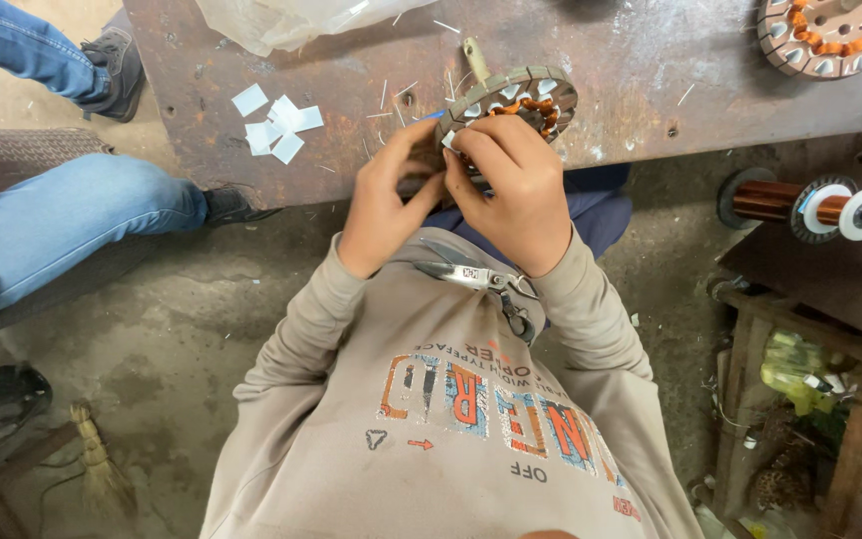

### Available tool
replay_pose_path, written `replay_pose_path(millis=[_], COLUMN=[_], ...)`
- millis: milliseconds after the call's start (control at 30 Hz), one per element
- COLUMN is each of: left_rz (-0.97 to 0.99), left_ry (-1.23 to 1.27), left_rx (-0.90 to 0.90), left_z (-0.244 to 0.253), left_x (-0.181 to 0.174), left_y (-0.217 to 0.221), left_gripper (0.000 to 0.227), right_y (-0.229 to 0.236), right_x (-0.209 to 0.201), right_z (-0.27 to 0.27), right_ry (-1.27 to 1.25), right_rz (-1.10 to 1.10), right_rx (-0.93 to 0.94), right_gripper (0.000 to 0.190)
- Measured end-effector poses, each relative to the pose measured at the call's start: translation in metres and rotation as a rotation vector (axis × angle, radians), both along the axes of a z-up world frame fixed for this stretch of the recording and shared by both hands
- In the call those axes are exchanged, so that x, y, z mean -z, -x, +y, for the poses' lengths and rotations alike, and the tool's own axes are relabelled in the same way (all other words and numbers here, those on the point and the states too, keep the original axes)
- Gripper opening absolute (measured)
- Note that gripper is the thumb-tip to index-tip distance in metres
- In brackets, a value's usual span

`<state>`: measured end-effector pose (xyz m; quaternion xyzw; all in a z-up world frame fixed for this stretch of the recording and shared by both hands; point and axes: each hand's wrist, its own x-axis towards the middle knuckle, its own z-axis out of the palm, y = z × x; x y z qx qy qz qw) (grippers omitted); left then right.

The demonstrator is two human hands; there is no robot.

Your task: The person cuts small white insulating strips with scissors and inserts them into the slots of a motor stator. They repeat this process for multiple slots, handling the stator and strips by hand.

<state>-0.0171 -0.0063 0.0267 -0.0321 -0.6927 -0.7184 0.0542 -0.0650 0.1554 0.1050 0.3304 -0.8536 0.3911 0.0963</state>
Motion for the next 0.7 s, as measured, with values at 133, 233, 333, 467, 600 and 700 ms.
replay_pose_path(millis=[133,233,333,467,600,700], left_rz=[0.056,0.141,0.146,0.247,0.246,0.247], left_ry=[0.043,0.183,0.317,0.373,0.314,0.303], left_rx=[-0.09,-0.066,-0.003,0.046,0.03,-0.046], left_z=[0.01,0.005,0.0,0.004,0.014,0.021], left_x=[-0.005,-0.015,-0.028,-0.041,-0.043,-0.039], left_y=[0.009,0.018,0.033,0.047,0.049,0.053], left_gripper=[0.045,0.047,0.051,0.052,0.045,0.041], right_y=[-0.002,-0.002,0.003,0.01,0.027,0.034], right_x=[-0.006,-0.012,-0.017,-0.024,-0.03,-0.038], right_z=[-0.01,-0.01,-0.005,0.006,0.028,0.041], right_ry=[-0.114,-0.158,-0.24,-0.26,-0.01,0.051], right_rz=[0.068,0.106,0.147,0.121,-0.188,-0.213], right_rx=[0.095,0.176,0.206,0.211,0.175,0.107], right_gripper=[0.024,0.027,0.028,0.032,0.028,0.025])
